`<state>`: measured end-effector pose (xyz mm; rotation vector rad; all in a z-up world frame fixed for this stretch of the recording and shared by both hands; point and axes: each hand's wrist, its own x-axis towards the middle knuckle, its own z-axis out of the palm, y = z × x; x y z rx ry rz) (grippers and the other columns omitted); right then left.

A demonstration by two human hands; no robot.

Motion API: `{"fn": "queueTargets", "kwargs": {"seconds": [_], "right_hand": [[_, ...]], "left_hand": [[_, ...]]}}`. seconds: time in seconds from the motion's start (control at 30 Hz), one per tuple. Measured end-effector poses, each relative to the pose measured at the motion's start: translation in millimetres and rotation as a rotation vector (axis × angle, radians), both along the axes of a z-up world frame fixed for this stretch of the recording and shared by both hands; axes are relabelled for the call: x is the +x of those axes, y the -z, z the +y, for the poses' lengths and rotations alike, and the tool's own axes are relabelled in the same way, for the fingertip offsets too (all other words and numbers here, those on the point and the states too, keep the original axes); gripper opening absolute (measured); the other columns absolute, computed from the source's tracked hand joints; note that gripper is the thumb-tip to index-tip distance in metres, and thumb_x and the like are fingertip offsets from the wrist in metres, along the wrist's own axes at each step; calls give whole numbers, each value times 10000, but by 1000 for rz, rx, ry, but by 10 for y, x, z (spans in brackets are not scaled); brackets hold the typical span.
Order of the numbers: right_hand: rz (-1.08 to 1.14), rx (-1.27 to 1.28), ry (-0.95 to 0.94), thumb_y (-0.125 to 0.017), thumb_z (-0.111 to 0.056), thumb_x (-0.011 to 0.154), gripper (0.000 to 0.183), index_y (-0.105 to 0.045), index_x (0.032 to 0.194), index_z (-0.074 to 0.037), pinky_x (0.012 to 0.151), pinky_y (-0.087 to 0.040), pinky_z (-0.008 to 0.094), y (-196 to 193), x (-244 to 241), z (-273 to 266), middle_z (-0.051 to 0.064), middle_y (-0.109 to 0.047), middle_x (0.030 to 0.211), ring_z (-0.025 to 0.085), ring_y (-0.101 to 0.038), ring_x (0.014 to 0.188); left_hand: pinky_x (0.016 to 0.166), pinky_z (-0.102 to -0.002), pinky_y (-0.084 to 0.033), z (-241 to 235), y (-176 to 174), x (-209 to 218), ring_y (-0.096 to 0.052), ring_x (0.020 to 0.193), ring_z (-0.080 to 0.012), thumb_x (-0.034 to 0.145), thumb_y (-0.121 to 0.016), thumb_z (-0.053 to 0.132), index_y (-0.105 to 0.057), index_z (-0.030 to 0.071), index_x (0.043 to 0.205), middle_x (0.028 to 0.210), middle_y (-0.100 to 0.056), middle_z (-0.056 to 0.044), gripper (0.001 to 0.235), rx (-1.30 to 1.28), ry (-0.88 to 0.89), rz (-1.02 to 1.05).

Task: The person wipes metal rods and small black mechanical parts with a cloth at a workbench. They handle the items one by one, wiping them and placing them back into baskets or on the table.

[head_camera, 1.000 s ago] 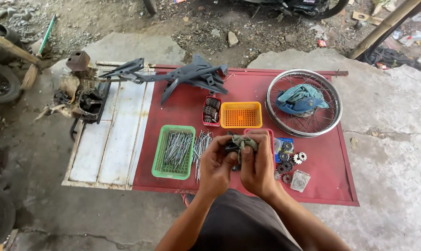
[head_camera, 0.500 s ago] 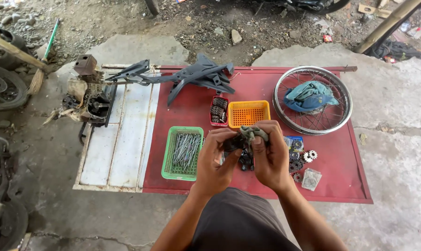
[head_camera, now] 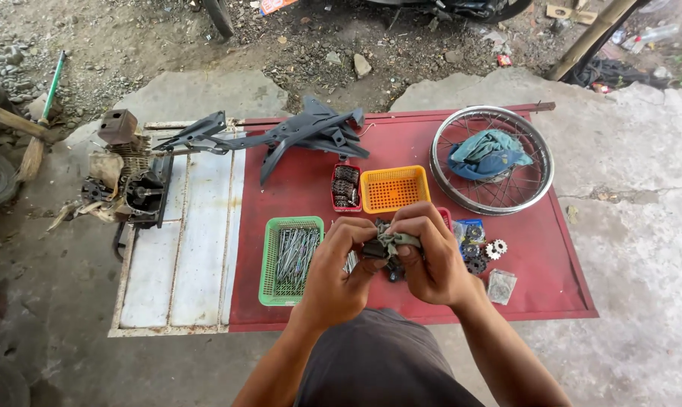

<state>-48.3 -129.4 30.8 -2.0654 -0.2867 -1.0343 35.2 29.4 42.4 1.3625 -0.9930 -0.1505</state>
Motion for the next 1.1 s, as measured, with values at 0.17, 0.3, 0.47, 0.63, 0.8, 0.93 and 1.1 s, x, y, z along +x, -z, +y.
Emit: {"fn": "queueTargets", "kwargs": {"seconds": [0.17,0.3,0.47,0.63,0.8,0.93,1.1], "right_hand": [[38,6,18,-527,-210,1035,294,-673,1042,46,782,-548,429,-204,-112,-253,173,-616,962,384,-666,881],[-21,-42,33,-604,-235,1011,284,-717,1079,16,778,-557,405,-334,-125,-201,159,-636,995,351,-677,880],[-59,-182,37,-619,-218,1007,230,-726,1012,-15,754,-570,416,-259,-125,-171,149,-637,979,358,-667,841],[-126,-266,101,-601,-253,1025,246,-736,997,-49,733,-575,415,-167,-133,-141,133,-645,970,349,-654,811],[-135,-258,161,-569,-271,1036,277,-725,991,-46,695,-585,410,-227,-103,71,140,-626,928,349,-639,758],[-144,-210,124,-572,-285,1032,289,-727,1002,-43,707,-586,412,-107,-32,110,131,-639,931,341,-641,762],[-123,-240,194,-575,-231,1038,241,-708,958,-46,706,-581,403,-157,-1,413,135,-628,914,344,-638,766]], "left_hand": [[671,-339,-545,-153,-23,-90,-597,739,-222,946,-736,206,-678,71,1181,1029,-615,-92,277,43,-139,-29],[731,-372,-564,-260,52,-222,-628,827,-235,959,-681,219,-664,88,1188,1091,-568,-85,264,103,-213,-90],[774,-485,-569,-352,39,-379,-684,916,-477,878,-669,19,-635,53,1205,1036,-664,-196,331,118,-205,-14],[798,-480,-568,-271,75,-370,-693,951,-462,797,-657,-46,-645,95,1178,1066,-712,-162,406,185,-219,-49],[837,-446,-587,-168,126,-317,-703,1045,-396,827,-641,-2,-640,121,1237,1145,-715,-127,428,196,-226,-78],[838,-401,-604,-19,84,-226,-724,1044,-368,873,-625,-27,-657,102,1239,1148,-721,-117,390,175,-215,-87],[828,-436,-593,41,283,-228,-703,1032,-370,824,-627,-44,-617,122,1242,1142,-689,-98,450,240,-203,-180]]}}
